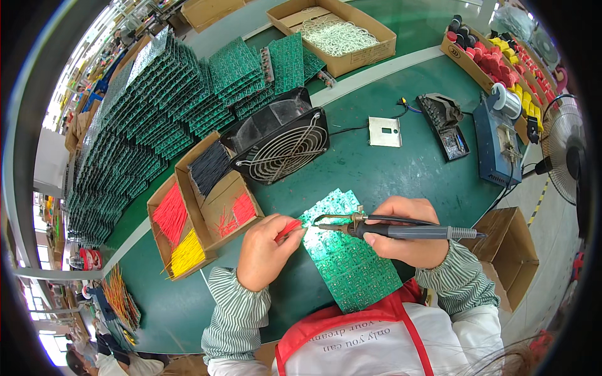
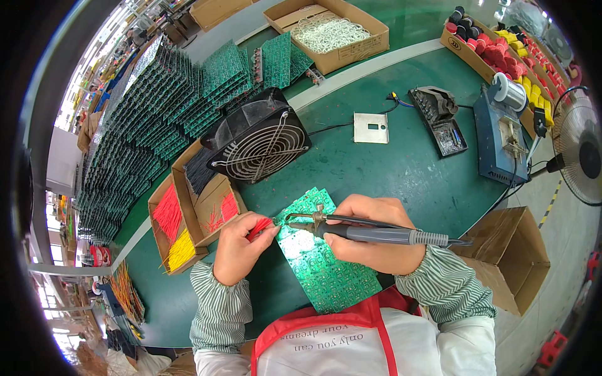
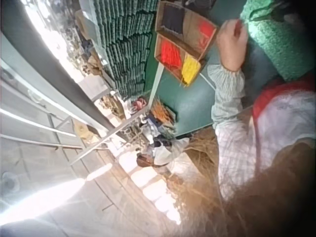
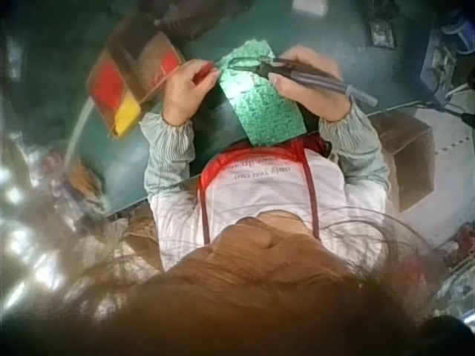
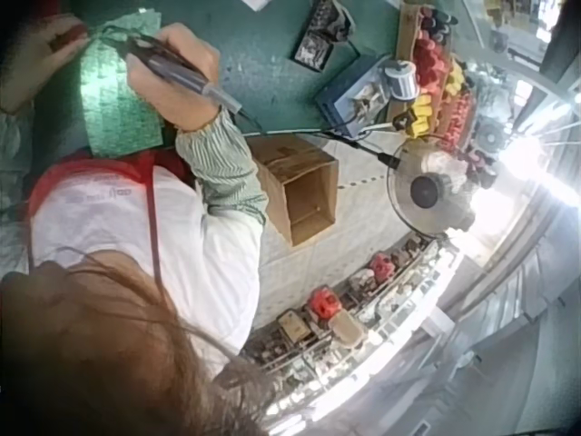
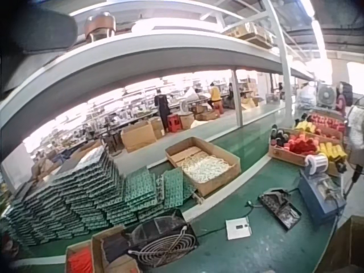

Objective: The person solders wires onto a circuit board with a soldering iron. The person then moves the board aside, picks up a new circuit board from a stack, takes wires from a box, and solders them onto the board.

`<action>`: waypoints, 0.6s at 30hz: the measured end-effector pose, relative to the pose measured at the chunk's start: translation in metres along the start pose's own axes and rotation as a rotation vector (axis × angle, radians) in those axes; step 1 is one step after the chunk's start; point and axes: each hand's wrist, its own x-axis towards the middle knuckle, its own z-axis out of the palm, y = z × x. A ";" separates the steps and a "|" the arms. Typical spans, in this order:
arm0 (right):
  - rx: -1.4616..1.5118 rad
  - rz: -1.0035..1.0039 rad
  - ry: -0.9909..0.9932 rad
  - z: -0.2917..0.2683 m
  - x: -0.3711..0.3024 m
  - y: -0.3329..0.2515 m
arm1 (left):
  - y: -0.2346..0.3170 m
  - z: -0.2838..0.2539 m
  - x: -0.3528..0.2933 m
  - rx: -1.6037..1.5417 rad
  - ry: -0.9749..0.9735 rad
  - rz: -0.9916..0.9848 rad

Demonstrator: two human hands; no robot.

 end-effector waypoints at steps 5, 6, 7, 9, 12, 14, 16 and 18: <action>-0.004 -0.003 -0.002 0.000 0.002 -0.001 | -0.002 0.001 0.002 -0.016 0.002 -0.003; -0.003 -0.001 -0.003 0.001 0.002 0.000 | -0.003 0.001 0.002 -0.016 -0.009 -0.006; -0.012 0.005 -0.012 0.001 0.002 0.000 | -0.002 0.000 0.003 -0.016 -0.010 -0.008; -0.021 0.012 -0.022 0.001 0.003 0.000 | 0.000 -0.002 0.004 0.020 -0.030 -0.013; 0.016 0.068 -0.036 0.002 0.003 -0.001 | -0.001 -0.001 0.004 0.018 -0.034 -0.013; -0.013 0.046 -0.031 0.002 0.003 0.000 | -0.003 0.000 0.005 0.015 -0.028 -0.008; -0.020 0.038 -0.022 0.001 0.003 0.000 | -0.002 -0.001 0.005 0.015 -0.023 -0.004; -0.028 0.030 -0.014 -0.001 0.002 0.000 | -0.001 -0.001 0.005 0.021 -0.038 -0.004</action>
